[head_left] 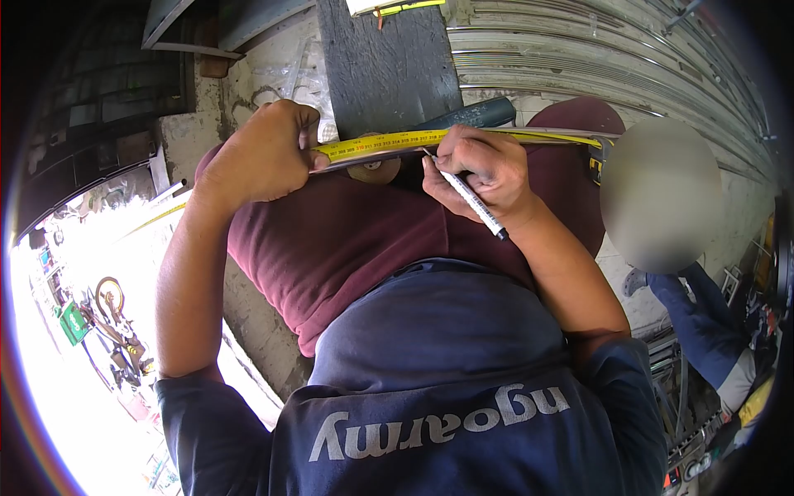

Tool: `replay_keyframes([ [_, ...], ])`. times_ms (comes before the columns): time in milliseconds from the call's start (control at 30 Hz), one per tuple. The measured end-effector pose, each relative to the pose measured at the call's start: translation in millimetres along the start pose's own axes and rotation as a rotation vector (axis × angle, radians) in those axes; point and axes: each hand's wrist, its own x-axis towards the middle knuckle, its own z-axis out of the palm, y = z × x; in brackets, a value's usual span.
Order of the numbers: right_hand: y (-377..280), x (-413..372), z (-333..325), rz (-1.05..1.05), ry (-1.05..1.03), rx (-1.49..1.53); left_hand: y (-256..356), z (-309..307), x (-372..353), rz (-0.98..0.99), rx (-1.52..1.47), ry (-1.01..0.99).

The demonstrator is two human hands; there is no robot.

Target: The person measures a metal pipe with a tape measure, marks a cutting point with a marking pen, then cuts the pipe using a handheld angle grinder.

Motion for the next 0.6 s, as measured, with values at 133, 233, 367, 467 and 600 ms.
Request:
replay_keyframes([
  [133,1,-1,-5,-0.010,-0.040,0.000,-1,0,0,0.012,-0.010,-0.001],
  [233,-1,-2,-6,-0.007,-0.043,0.028,1,-1,-1,-0.019,-0.003,0.003],
  [367,-15,-10,-15,-0.094,-0.082,-0.005,1,0,-2,0.000,-0.020,0.028],
  [467,-29,-15,-30,-0.076,-0.097,-0.057,-6,7,-2,0.031,-0.055,0.089],
  [600,-26,-20,-47,-0.021,-0.071,-0.074,-6,7,-1,0.042,-0.057,0.087],
])
